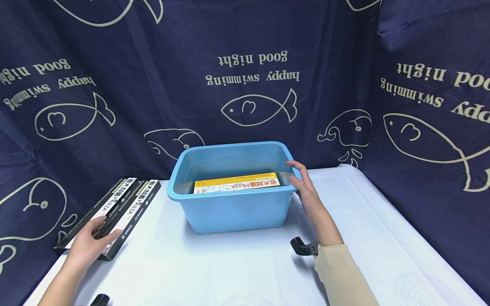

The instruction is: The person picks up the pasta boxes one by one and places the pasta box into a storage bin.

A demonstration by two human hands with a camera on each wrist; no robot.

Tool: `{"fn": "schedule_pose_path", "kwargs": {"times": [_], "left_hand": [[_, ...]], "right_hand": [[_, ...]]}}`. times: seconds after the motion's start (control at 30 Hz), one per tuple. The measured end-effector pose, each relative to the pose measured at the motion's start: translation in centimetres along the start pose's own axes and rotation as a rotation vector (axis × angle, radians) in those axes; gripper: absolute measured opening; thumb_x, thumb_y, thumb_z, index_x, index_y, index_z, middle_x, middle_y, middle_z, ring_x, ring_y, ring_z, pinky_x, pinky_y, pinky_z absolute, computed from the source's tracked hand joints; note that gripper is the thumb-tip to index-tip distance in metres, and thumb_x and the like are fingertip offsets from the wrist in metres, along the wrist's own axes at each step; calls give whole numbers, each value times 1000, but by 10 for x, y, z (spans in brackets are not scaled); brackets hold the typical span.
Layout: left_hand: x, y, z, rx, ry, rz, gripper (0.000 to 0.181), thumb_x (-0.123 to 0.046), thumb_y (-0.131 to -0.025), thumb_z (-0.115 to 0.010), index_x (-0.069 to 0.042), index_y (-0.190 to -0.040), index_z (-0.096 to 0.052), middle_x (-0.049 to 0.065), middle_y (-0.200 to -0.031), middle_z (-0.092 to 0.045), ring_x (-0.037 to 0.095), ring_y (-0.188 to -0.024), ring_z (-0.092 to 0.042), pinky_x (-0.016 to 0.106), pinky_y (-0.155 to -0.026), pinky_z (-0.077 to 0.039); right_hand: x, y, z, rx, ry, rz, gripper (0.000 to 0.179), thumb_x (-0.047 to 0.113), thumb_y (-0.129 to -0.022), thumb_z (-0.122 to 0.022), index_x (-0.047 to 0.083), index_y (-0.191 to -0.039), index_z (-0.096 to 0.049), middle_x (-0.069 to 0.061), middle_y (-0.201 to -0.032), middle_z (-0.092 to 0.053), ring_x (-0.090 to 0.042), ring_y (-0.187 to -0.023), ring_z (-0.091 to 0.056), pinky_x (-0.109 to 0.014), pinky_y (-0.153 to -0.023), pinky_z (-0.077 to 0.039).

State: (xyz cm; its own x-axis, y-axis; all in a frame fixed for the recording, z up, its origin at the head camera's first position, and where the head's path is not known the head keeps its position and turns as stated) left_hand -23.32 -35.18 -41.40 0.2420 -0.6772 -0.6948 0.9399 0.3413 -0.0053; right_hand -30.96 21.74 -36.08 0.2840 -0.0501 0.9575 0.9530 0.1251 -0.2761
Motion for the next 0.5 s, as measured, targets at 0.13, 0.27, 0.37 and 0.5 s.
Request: {"fn": "schedule_pose_path", "kwargs": {"times": [0.13,0.27,0.37,0.5], "left_hand": [[6,0,1,24,30,4,94,-32,-89,-74,3,-156,-18,33,-154,-30,49,-140,-36,57,-110,-35],[13,-1,1,58,24,-2,99,-33,-87,-76,3,-157,-16,33,-155,-28,49,-142,-32,58,-114,-31],[17,-2,0,78,11,-6,103,-36,-85,-77,2,-157,-14,34,-154,-28,50,-142,-31,61,-115,-27],[24,-3,-1,121,31,-13,108,-38,-84,-78,1,-158,-10,36,-155,-27,51,-141,-31,62,-114,-27]], "right_hand": [[0,0,0,-2,5,1,53,29,-97,-39,27,-150,-30,-6,-168,-1,-42,-154,-3,-75,-116,-2],[0,-1,-1,-3,8,-2,53,30,-97,-39,28,-150,-30,-5,-168,-1,-42,-154,-3,-75,-116,-3],[-1,-1,-1,-2,3,-3,53,30,-97,-39,28,-150,-30,-5,-168,-1,-42,-154,-3,-75,-116,-3],[-1,0,-1,-6,4,-4,53,30,-97,-39,28,-149,-30,-5,-168,-1,-42,-154,-2,-75,-116,-2]]}}
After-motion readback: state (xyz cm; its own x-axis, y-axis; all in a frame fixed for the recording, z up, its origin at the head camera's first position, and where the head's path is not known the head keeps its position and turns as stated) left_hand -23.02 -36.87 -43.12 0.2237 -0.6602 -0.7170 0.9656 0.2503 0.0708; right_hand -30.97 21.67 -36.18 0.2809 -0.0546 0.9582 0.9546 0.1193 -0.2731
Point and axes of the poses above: each hand's wrist, its own y-axis away from the middle knuckle, its own z-axis out of the back of the hand, x = y × z, the point moved 5 cm from there along -y, towards the middle knuckle
